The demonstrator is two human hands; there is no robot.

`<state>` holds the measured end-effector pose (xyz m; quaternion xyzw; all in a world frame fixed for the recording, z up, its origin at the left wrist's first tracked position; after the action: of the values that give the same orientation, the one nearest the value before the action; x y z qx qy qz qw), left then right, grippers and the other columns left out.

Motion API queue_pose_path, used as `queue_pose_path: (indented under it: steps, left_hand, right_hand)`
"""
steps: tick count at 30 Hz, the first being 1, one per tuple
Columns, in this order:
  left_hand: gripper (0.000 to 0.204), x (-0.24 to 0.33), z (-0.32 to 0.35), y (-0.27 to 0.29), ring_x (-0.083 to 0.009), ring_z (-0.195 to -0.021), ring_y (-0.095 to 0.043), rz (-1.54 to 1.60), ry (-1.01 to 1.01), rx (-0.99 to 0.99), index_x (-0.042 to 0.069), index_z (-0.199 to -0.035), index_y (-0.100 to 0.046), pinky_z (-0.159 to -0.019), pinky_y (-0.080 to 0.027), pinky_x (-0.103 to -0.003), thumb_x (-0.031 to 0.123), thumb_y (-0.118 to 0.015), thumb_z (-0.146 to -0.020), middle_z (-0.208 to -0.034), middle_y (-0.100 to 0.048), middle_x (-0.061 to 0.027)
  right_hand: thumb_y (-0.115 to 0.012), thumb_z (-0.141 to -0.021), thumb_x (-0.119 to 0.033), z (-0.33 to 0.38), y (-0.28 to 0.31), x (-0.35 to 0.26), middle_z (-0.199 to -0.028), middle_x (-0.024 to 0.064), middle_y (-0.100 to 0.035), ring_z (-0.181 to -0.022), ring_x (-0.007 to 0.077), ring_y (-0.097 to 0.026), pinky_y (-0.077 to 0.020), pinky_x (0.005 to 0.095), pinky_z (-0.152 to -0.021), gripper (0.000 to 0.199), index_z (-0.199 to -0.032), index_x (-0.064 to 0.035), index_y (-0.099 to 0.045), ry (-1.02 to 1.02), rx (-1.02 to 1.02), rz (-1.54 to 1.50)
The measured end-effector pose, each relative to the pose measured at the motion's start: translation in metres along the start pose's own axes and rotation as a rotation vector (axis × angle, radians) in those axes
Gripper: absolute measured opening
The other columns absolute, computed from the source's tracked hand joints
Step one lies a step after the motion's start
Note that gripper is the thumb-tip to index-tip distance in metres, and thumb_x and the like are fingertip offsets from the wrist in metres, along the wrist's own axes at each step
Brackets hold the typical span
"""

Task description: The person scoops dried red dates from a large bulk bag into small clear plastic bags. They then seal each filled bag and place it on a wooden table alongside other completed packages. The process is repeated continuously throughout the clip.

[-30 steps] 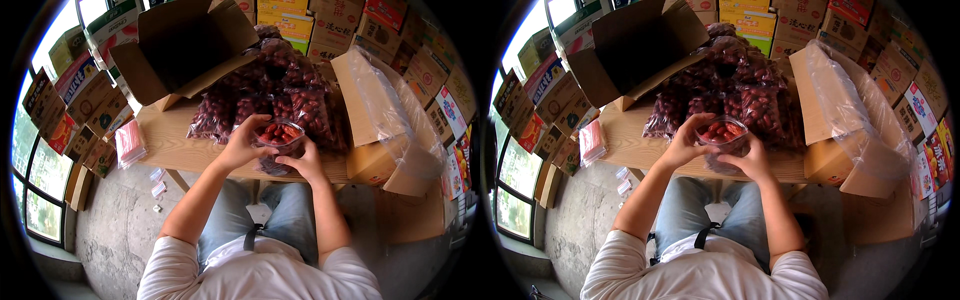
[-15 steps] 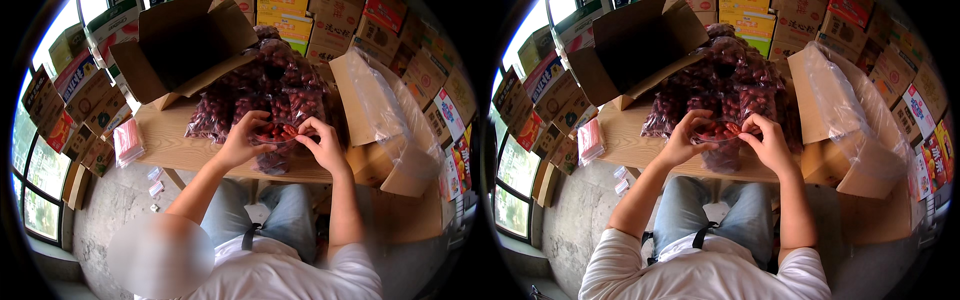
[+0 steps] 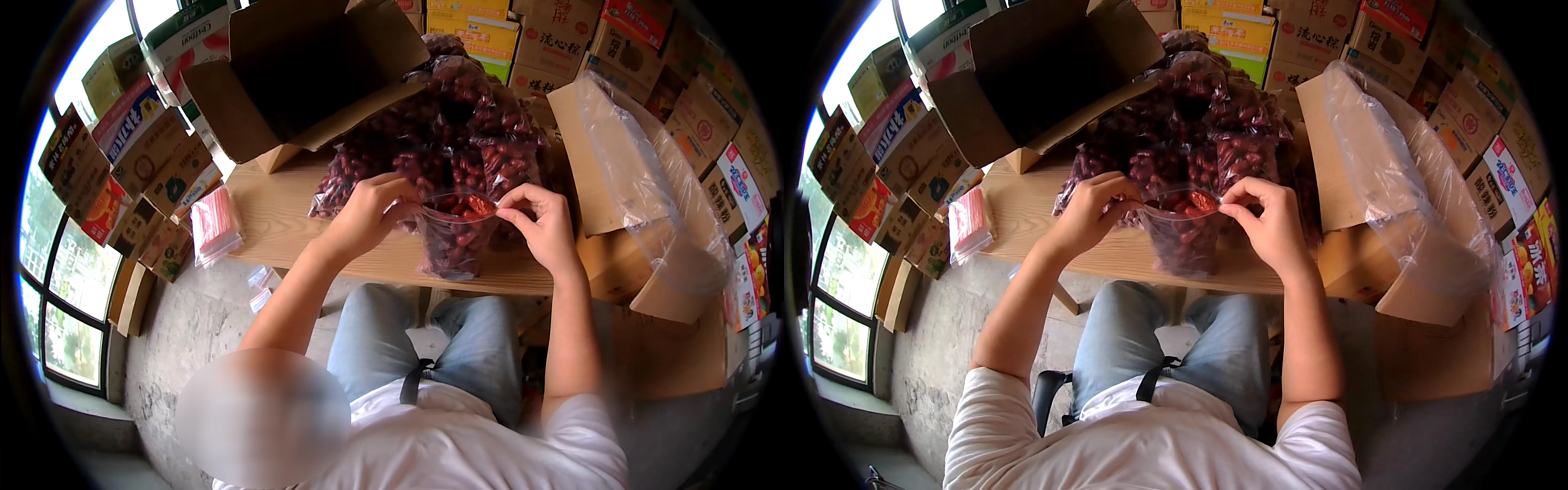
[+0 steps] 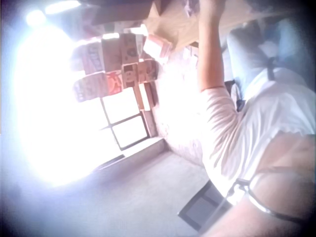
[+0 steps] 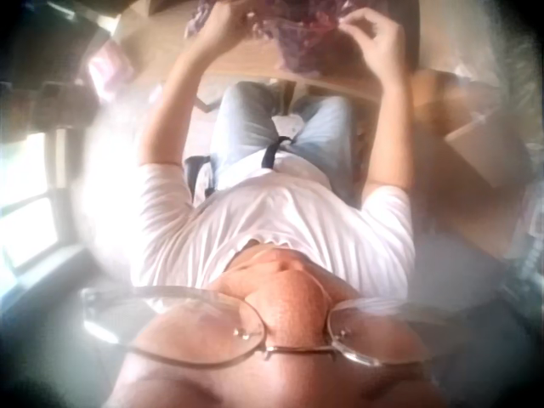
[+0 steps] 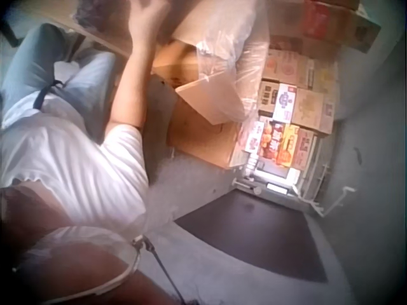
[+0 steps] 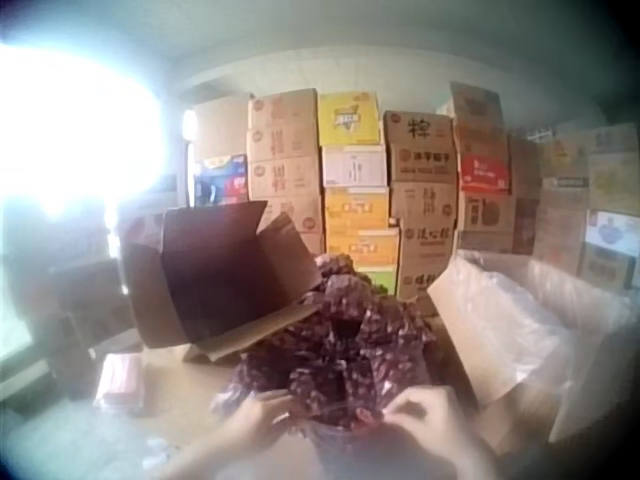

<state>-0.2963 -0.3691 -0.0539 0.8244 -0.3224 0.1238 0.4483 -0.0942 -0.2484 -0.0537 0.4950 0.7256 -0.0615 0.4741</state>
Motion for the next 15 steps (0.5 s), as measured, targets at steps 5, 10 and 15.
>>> queue_pose_path:
  steps: [5, 10, 15]
  left_hand:
    - [0.007, 0.029, -0.002, 0.005, -0.0298, -0.080, -0.061, -0.056, -0.091, 0.112, -0.001, -0.086, -0.061, -0.071, -0.049, -0.035, -0.005, -0.063, -0.081, -0.085, -0.061, -0.0124]
    - [0.007, 0.020, 0.004, -0.003, -0.0304, -0.081, -0.060, -0.152, -0.071, 0.095, 0.000, -0.086, -0.062, -0.071, -0.049, -0.035, -0.003, -0.065, -0.080, -0.083, -0.061, -0.0123]
    - [0.008, 0.011, 0.009, -0.004, -0.0268, -0.079, -0.062, -0.057, -0.013, 0.132, -0.001, -0.086, -0.062, -0.067, -0.050, -0.032, -0.005, -0.066, -0.080, -0.083, -0.062, -0.0113]
  right_hand:
    - [-0.067, -0.077, 0.008, 0.005, 0.006, -0.014, -0.073, 0.0064, -0.065, -0.069, 0.0111, -0.061, -0.0476, 0.0239, -0.066, 0.007, -0.081, 0.0042, -0.062, 0.088, 0.165, 0.033]
    - [-0.066, -0.078, 0.008, 0.012, -0.003, 0.007, -0.072, 0.0066, -0.065, -0.068, 0.0101, -0.060, -0.0474, 0.0241, -0.066, 0.006, -0.080, 0.0039, -0.061, 0.025, 0.126, 0.045]
    - [-0.070, -0.079, 0.003, 0.019, -0.007, 0.020, -0.084, 0.0051, -0.065, -0.079, 0.0104, -0.061, -0.0480, 0.0242, -0.074, 0.017, -0.094, 0.0011, -0.060, -0.021, 0.165, -0.128]
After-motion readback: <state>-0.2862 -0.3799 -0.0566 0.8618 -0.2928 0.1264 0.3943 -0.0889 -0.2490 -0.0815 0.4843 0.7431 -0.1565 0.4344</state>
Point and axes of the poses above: each hand's wrist, its own z-axis away from the middle knuckle, its own y-axis out of the back of the hand, x = y × z, the point moved 6 cm from there along -z, towards the middle knuckle
